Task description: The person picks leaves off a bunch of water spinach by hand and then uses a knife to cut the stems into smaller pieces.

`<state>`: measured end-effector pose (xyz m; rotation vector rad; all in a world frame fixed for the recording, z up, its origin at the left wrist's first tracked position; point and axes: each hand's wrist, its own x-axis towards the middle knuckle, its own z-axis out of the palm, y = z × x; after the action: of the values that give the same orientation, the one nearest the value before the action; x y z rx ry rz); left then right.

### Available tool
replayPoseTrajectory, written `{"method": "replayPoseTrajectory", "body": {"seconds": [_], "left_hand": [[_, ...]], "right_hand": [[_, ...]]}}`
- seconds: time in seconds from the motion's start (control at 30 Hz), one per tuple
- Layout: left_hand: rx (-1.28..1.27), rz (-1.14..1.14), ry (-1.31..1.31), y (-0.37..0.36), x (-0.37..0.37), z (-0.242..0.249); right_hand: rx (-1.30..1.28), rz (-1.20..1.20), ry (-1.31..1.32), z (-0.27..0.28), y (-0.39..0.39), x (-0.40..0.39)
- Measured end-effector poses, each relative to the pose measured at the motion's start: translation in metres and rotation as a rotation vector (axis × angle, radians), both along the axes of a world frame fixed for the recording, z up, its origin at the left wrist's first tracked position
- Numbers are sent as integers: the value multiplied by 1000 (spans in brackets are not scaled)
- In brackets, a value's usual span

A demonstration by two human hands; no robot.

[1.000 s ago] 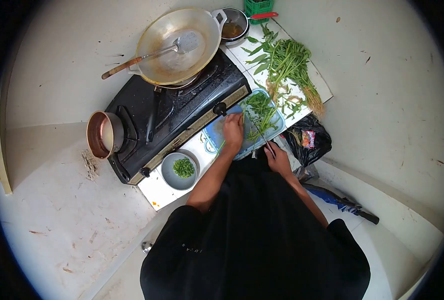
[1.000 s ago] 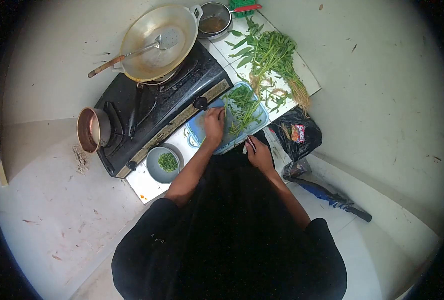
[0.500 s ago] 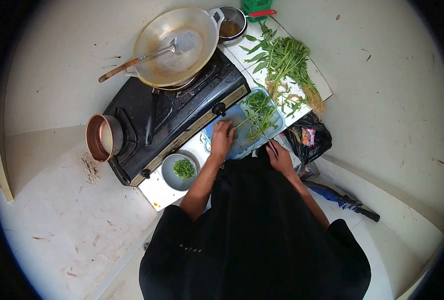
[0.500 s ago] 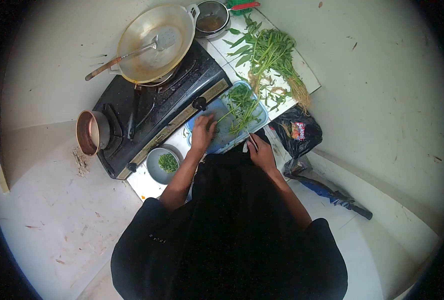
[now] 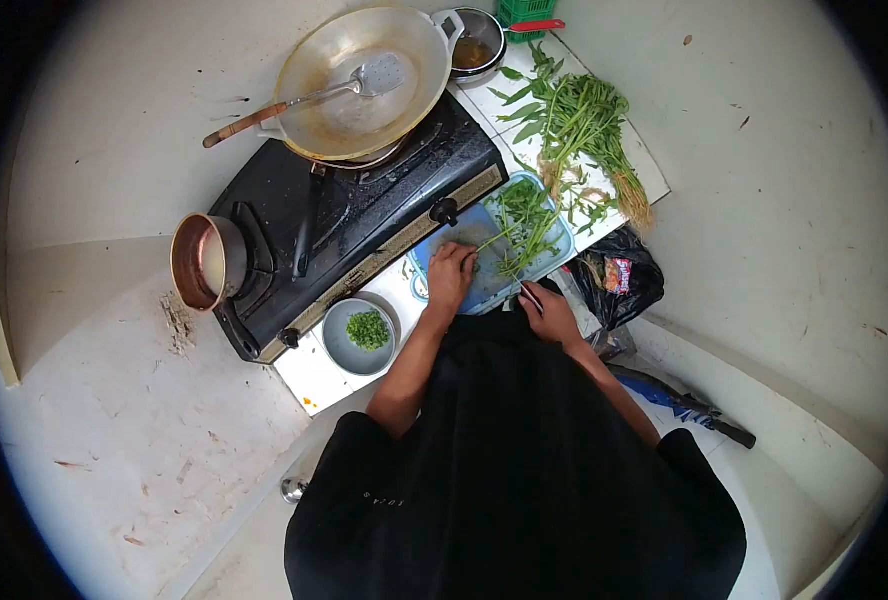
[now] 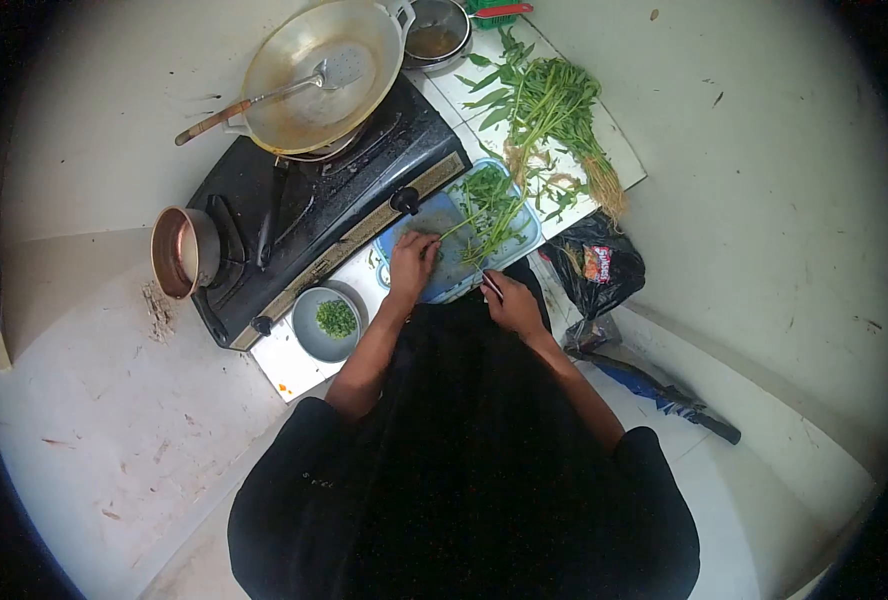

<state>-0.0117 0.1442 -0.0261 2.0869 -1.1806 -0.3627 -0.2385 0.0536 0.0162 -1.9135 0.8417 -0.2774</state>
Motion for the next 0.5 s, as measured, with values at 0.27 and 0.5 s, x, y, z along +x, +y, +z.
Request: {"method": "replayPoseTrajectory", "body": {"seconds": [0.27, 0.5], "left_hand": [[-7, 6, 45, 5, 1, -3], [-45, 9, 15, 6, 0, -4]], "right_hand": [[-62, 52, 18, -2, 0, 1], [-114, 53, 145, 4, 1, 10]]}}
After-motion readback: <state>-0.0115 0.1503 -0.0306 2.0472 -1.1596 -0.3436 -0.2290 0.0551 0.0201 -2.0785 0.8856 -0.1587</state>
